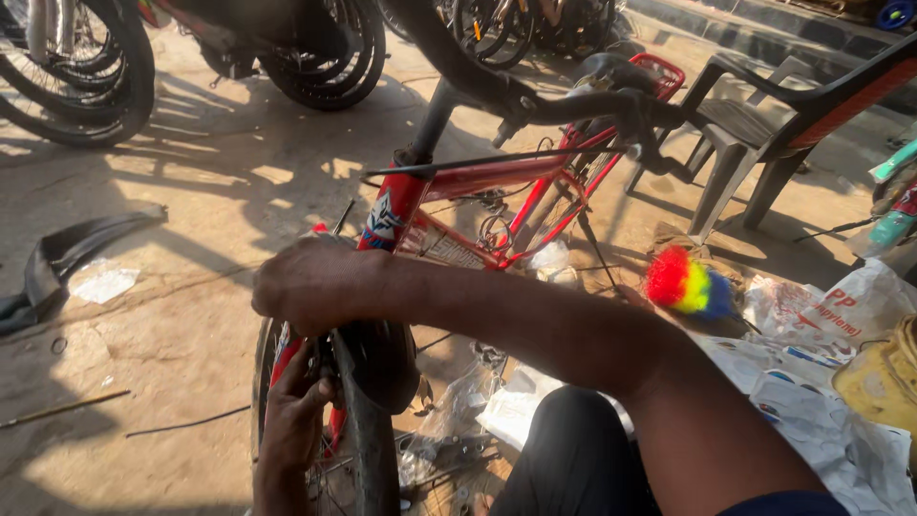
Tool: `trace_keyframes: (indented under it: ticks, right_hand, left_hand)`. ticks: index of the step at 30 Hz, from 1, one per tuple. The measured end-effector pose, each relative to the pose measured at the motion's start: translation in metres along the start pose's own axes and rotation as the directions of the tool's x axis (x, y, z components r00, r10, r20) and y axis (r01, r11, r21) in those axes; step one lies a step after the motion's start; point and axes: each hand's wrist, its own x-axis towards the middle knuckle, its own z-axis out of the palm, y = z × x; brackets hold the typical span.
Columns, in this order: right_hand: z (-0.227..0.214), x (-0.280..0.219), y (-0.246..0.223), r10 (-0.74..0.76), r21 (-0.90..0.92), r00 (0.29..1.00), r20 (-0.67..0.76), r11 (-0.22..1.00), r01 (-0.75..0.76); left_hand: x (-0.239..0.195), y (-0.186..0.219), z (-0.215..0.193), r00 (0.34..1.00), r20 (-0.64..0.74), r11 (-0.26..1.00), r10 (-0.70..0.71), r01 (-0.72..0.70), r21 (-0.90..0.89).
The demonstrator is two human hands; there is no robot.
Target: The person is repairing the front wheel of a red bicycle. They use a wrench to tighten bolts on the brake assembly and a screwdriver to adjust components near the tire. The person also spins the wheel to check alignment and continues tightening the brake mechanism.
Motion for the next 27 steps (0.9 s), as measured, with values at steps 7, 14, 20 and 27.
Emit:
trace_keyframes:
  ticks: [7, 14, 20, 27]
  right_hand:
    - [-0.022, -0.032, -0.016, 0.024, -0.186, 0.993, 0.113, 0.983, -0.003]
    - [-0.037, -0.036, -0.030, -0.011, -0.225, 0.969, 0.248, 0.972, 0.069]
    - [-0.028, -0.027, -0.014, -0.122, -0.042, 0.983, 0.137, 0.991, 0.129]
    - [-0.020, -0.023, -0.009, -0.042, -0.150, 0.970, 0.240, 0.985, 0.080]
  left_hand:
    - [-0.002, 0.025, 0.025, 0.999, -0.021, 0.999, -0.035, 0.035, -0.012]
    - [-0.002, 0.029, 0.030, 0.999, 0.041, 1.000, -0.004, 0.004, 0.005]
    - [-0.002, 0.028, 0.030, 0.999, 0.047, 0.999, -0.028, 0.026, 0.032]
    - [-0.004, 0.026, 0.036, 0.997, -0.038, 0.993, -0.062, 0.065, 0.098]
